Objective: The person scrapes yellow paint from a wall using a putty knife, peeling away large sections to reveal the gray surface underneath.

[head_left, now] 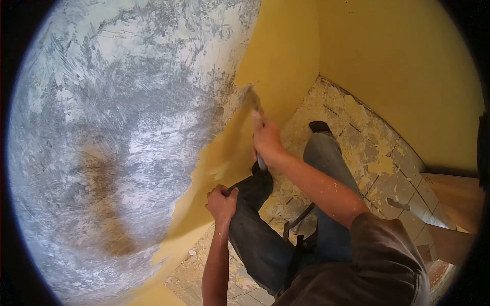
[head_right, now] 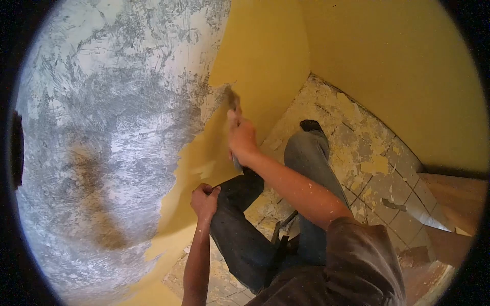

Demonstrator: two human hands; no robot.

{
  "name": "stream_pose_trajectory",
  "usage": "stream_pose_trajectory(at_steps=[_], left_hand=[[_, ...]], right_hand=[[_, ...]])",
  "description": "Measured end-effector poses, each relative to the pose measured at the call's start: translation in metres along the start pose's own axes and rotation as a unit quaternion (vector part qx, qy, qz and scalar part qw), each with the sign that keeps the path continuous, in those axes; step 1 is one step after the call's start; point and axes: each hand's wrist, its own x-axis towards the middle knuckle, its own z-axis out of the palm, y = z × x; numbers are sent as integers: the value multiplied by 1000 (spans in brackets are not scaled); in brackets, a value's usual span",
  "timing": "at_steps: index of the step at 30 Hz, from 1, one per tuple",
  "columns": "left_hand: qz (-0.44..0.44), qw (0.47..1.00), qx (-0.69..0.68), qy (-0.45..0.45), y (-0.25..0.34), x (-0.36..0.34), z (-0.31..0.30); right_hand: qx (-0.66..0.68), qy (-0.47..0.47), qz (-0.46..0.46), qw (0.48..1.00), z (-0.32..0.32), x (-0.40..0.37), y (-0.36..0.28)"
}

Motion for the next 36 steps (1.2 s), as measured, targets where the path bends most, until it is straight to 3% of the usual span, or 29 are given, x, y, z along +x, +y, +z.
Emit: stream_pose_trajectory(at_steps=[15, 18, 20, 36], left_hand=[[-2, 1000, 17, -1, 3, -3, -1], [-1, 1000, 14, -4, 4, -6, -1], [2, 1000, 13, -10, 7, -3, -3], [0, 1000, 9, -2, 3, -1, -1]], right_hand=[[19, 12, 39, 999, -4, 8, 4], [87, 28, -46, 995, -12, 30, -1], [21, -15, 33, 999, -4, -16, -15], [-4, -22, 23, 999, 0, -7, -4]])
